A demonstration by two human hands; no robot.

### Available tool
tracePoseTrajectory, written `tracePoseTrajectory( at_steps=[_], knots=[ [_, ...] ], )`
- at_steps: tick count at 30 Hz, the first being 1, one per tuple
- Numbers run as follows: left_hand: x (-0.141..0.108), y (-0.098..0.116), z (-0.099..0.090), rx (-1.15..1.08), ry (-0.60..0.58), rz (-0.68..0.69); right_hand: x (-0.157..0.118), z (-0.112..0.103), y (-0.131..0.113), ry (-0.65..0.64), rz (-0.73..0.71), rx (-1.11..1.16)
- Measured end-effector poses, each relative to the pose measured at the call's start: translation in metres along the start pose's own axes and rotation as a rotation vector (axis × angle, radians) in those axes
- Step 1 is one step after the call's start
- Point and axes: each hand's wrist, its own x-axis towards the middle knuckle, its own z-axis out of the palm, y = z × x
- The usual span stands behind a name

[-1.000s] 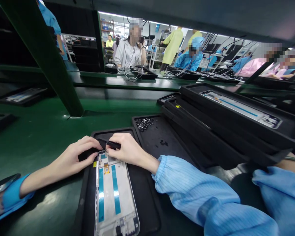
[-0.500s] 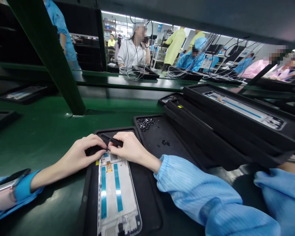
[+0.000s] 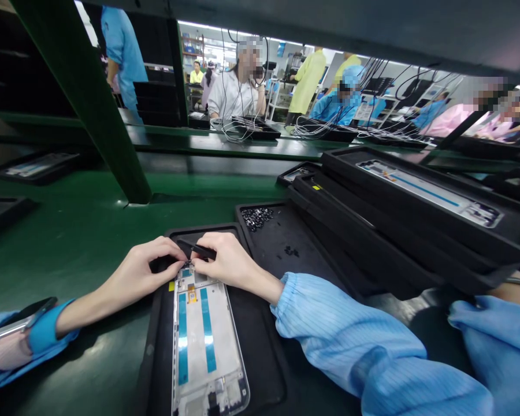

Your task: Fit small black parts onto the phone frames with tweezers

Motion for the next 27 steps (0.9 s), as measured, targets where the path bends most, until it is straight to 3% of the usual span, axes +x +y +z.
tracePoseTrajectory(
  at_steps=[14, 23, 27],
  knots=[
    [-0.001, -0.003, 0.0, 0.013, -0.006, 0.029, -0.004, 0.012, 0.005, 0.041, -0.081, -0.132],
    [-0.002, 0.001, -0.005, 0.157, -0.065, 0.161, 0.0, 0.001, -0.004, -0.174, -0.164, -0.24],
    [-0.002, 0.003, -0.006, 0.214, -0.103, 0.207, 0.004, -0.003, -0.002, -0.145, -0.173, -0.133]
  ],
)
